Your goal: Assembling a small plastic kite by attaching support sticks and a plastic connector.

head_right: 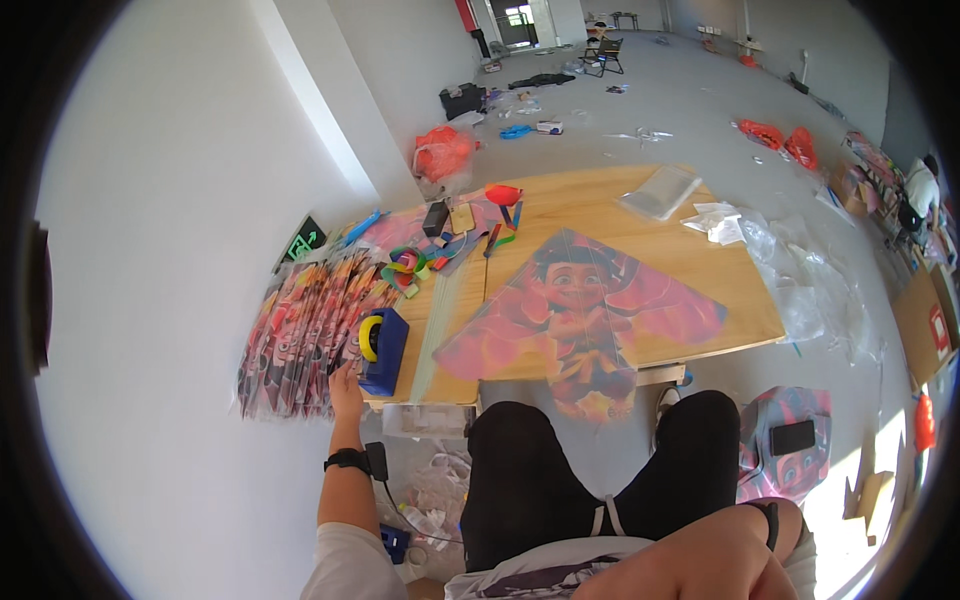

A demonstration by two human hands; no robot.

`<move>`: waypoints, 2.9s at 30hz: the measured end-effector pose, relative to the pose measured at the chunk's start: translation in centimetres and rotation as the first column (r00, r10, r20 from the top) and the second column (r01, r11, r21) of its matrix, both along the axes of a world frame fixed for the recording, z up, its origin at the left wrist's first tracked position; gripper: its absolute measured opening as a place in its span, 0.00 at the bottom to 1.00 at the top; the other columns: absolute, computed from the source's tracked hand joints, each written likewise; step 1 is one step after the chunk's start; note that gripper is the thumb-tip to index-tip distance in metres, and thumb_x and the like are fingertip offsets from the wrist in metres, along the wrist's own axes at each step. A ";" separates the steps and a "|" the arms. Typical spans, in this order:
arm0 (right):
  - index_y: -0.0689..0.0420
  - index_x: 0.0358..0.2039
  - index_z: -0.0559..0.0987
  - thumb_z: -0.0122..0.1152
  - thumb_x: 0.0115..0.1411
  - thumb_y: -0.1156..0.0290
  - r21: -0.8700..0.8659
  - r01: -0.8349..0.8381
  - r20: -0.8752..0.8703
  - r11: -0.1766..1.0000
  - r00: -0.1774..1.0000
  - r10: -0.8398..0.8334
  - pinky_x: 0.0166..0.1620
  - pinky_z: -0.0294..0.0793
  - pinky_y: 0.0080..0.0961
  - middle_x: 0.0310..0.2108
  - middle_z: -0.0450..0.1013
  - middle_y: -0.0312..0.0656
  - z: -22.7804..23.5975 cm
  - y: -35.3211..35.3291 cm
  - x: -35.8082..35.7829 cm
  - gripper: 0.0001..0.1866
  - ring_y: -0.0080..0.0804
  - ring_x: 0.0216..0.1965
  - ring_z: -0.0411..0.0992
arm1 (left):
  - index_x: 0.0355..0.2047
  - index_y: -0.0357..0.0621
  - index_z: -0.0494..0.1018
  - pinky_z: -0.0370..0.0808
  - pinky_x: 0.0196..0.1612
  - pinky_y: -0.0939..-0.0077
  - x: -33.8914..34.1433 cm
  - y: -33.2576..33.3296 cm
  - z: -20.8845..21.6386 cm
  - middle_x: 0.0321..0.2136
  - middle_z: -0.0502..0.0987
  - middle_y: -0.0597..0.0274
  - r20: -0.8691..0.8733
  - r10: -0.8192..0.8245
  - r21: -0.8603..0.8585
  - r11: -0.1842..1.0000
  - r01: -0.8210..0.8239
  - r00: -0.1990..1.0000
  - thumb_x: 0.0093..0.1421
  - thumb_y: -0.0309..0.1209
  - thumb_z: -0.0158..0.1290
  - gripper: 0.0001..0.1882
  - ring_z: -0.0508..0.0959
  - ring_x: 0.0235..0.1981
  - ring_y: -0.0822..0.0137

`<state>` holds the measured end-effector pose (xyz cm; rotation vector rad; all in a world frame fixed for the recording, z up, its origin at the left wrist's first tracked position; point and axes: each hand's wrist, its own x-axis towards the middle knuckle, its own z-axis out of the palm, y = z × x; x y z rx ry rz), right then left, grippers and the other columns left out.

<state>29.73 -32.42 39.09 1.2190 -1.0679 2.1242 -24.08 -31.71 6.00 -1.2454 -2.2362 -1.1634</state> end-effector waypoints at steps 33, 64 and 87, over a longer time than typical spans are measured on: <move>0.50 0.36 0.74 0.53 0.68 0.53 -0.361 0.860 0.882 0.361 0.440 -0.168 0.34 0.68 0.33 0.29 0.69 0.35 -31.8 6.7 12.2 0.13 0.30 0.29 0.65 | 0.41 0.48 0.81 0.63 0.45 0.63 -3.5 -4.3 3.7 0.44 0.81 0.69 0.816 0.303 -0.464 0.851 0.246 0.493 0.55 0.57 0.61 0.27 0.77 0.47 0.68; 0.52 0.36 0.72 0.55 0.68 0.57 -0.107 0.818 0.943 0.565 0.264 -0.202 0.39 0.70 0.30 0.33 0.73 0.39 -30.4 7.2 12.3 0.12 0.30 0.32 0.69 | 0.34 0.42 0.79 0.73 0.47 0.69 6.6 -6.2 12.5 0.32 0.80 0.63 0.354 -0.324 -0.088 0.922 0.376 0.877 0.56 0.27 0.64 0.06 0.80 0.37 0.68; 0.57 0.35 0.83 0.70 0.58 0.74 0.720 0.683 0.145 -0.123 -0.322 -0.935 0.34 0.75 0.22 0.33 0.79 0.39 -18.0 6.6 2.0 0.05 0.25 0.31 0.76 | 0.35 0.45 0.80 0.69 0.38 0.72 35.8 0.4 18.5 0.27 0.80 0.65 0.239 -0.779 -0.080 0.580 0.811 0.580 0.55 0.27 0.64 0.08 0.77 0.26 0.68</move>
